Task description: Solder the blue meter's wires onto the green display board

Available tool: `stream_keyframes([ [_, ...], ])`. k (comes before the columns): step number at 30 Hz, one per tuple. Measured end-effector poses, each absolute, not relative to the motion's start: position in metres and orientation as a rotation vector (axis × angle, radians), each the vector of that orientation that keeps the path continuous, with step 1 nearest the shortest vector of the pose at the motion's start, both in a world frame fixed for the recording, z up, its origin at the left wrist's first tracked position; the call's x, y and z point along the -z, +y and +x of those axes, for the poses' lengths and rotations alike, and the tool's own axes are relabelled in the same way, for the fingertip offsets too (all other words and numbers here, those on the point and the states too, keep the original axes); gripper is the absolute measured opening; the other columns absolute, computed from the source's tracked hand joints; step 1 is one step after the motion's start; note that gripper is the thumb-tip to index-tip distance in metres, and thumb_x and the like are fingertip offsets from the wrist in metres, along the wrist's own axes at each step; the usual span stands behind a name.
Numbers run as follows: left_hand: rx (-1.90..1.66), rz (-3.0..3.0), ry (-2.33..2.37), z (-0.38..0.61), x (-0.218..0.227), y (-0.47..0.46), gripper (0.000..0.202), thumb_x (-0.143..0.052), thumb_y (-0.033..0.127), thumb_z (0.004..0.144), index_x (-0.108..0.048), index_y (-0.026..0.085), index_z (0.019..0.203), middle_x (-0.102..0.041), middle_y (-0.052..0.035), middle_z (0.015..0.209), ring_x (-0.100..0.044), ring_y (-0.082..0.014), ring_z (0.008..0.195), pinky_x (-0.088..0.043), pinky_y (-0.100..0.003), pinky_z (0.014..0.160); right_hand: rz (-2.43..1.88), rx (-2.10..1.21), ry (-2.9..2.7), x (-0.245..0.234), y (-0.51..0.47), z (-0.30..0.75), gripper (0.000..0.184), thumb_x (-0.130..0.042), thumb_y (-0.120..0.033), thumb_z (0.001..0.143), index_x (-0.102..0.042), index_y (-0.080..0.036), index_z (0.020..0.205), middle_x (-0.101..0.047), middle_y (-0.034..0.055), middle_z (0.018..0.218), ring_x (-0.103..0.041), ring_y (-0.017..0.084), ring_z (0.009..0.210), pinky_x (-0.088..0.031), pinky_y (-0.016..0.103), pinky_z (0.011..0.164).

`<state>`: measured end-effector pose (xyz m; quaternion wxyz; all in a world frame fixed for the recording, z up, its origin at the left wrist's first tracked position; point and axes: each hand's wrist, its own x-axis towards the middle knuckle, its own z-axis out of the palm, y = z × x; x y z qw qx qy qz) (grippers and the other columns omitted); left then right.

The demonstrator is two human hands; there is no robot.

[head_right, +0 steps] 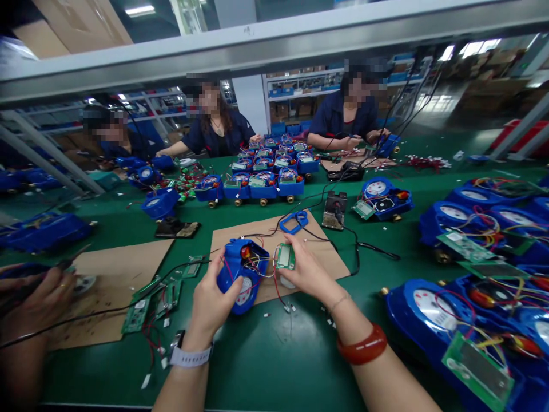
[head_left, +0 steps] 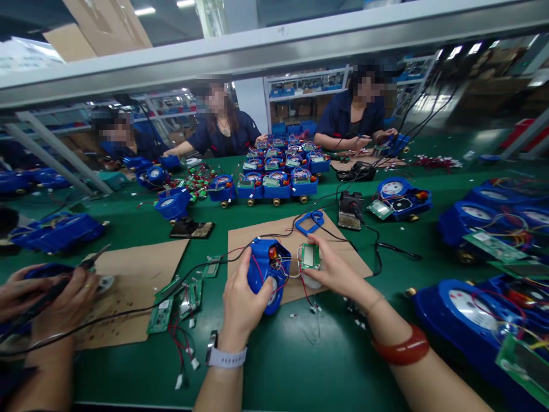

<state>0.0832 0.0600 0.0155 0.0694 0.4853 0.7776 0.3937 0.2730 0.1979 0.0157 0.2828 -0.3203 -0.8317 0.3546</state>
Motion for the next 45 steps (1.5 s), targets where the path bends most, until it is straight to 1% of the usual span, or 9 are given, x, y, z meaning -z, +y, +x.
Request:
stream_keyframes([
  [7, -0.903, 1.47, 2.56, 0.079, -0.025, 0.057, 0.074, -0.057, 0.04, 0.081, -0.03, 0.018, 0.146, -0.059, -0.0158, 0.129, -0.062, -0.0344, 0.109, -0.049, -0.051, 0.092, -0.881, -1.177, -2.294, -0.008, 0.18, 0.277, 0.075, -0.069, -0.026, 0.075, -0.032, -0.017, 0.14, -0.049, 0.0146, 0.136, -0.048, 0.025, 0.126, -0.039, 0.044, 0.107],
  [12, -0.812, 1.531, 2.499, 0.073, -0.03, 0.055, 0.072, -0.053, 0.038, 0.084, -0.026, 0.013, 0.147, -0.06, -0.0187, 0.126, -0.06, -0.0337, 0.112, -0.048, -0.051, 0.093, -0.884, -1.078, -2.294, -0.008, 0.161, 0.274, 0.056, -0.064, -0.028, 0.079, -0.042, -0.019, 0.13, -0.05, 0.0121, 0.13, -0.049, 0.026, 0.124, -0.039, 0.046, 0.106],
  [17, -0.866, 1.819, 2.455, 0.078, -0.022, 0.053, 0.065, -0.048, 0.032, 0.089, -0.025, 0.015, 0.147, -0.031, -0.0184, 0.152, -0.031, -0.0327, 0.139, -0.031, -0.058, 0.108, -0.864, -0.745, -2.321, 0.005, 0.158, 0.279, 0.054, -0.059, -0.043, 0.085, -0.043, -0.024, 0.132, -0.048, 0.012, 0.129, -0.05, 0.029, 0.122, -0.044, 0.048, 0.102],
  [23, -0.984, 2.176, 2.195, 0.081, -0.029, 0.053, 0.037, -0.045, 0.02, 0.09, -0.056, 0.025, 0.125, -0.045, -0.0056, 0.146, -0.03, -0.0225, 0.141, -0.023, -0.053, 0.115, -0.772, -0.607, -2.362, 0.026, 0.154, 0.292, 0.055, -0.055, -0.055, 0.085, -0.047, -0.025, 0.13, -0.052, 0.0141, 0.126, -0.055, 0.033, 0.116, -0.05, 0.051, 0.092],
  [27, -1.117, 2.312, 1.866, 0.081, -0.041, 0.061, 0.027, -0.045, 0.017, 0.089, -0.064, 0.02, 0.108, -0.07, -0.0032, 0.115, -0.054, -0.0152, 0.122, -0.031, -0.041, 0.113, -0.676, -0.569, -2.35, 0.027, 0.155, 0.294, 0.042, -0.054, -0.044, 0.089, -0.051, -0.025, 0.127, -0.055, 0.0131, 0.128, -0.056, 0.031, 0.118, -0.051, 0.047, 0.095],
  [30, -1.074, 2.35, 1.752, 0.084, -0.051, 0.069, 0.025, -0.044, 0.015, 0.089, -0.064, 0.016, 0.104, -0.072, -0.0038, 0.105, -0.062, -0.0135, 0.108, -0.038, -0.034, 0.107, -0.669, -0.597, -2.324, 0.019, 0.151, 0.293, 0.035, -0.052, -0.028, 0.09, -0.054, -0.025, 0.124, -0.057, 0.0117, 0.128, -0.057, 0.026, 0.118, -0.051, 0.042, 0.097],
  [34, -0.733, 2.457, 1.723, 0.091, -0.052, 0.077, 0.033, -0.046, 0.013, 0.089, -0.057, 0.019, 0.119, -0.067, -0.0036, 0.119, -0.047, -0.0189, 0.129, -0.024, -0.046, 0.116, -0.695, -0.677, -2.305, 0.009, 0.141, 0.293, 0.042, -0.052, -0.016, 0.086, -0.053, -0.025, 0.127, -0.055, 0.0112, 0.13, -0.054, 0.024, 0.122, -0.048, 0.041, 0.101],
  [38, -0.601, 2.511, 1.718, 0.095, -0.042, 0.079, 0.026, -0.049, 0.018, 0.09, -0.062, 0.021, 0.113, -0.072, -0.0039, 0.105, -0.049, -0.0221, 0.127, -0.012, -0.054, 0.118, -0.772, -0.758, -2.346, 0.007, 0.13, 0.298, 0.058, -0.053, -0.012, 0.084, -0.041, -0.027, 0.138, -0.043, 0.01, 0.143, -0.041, 0.023, 0.134, -0.041, 0.043, 0.109],
  [45, -0.592, 2.504, 1.72, 0.09, -0.043, 0.076, 0.016, -0.054, 0.017, 0.085, -0.064, 0.019, 0.097, -0.07, -0.0056, 0.099, -0.057, -0.0222, 0.113, -0.019, -0.053, 0.116, -0.831, -0.889, -2.147, 0.014, 0.132, 0.285, 0.07, -0.05, -0.006, 0.083, -0.028, -0.03, 0.144, -0.041, 0.0084, 0.142, -0.035, 0.021, 0.137, -0.031, 0.044, 0.115],
])
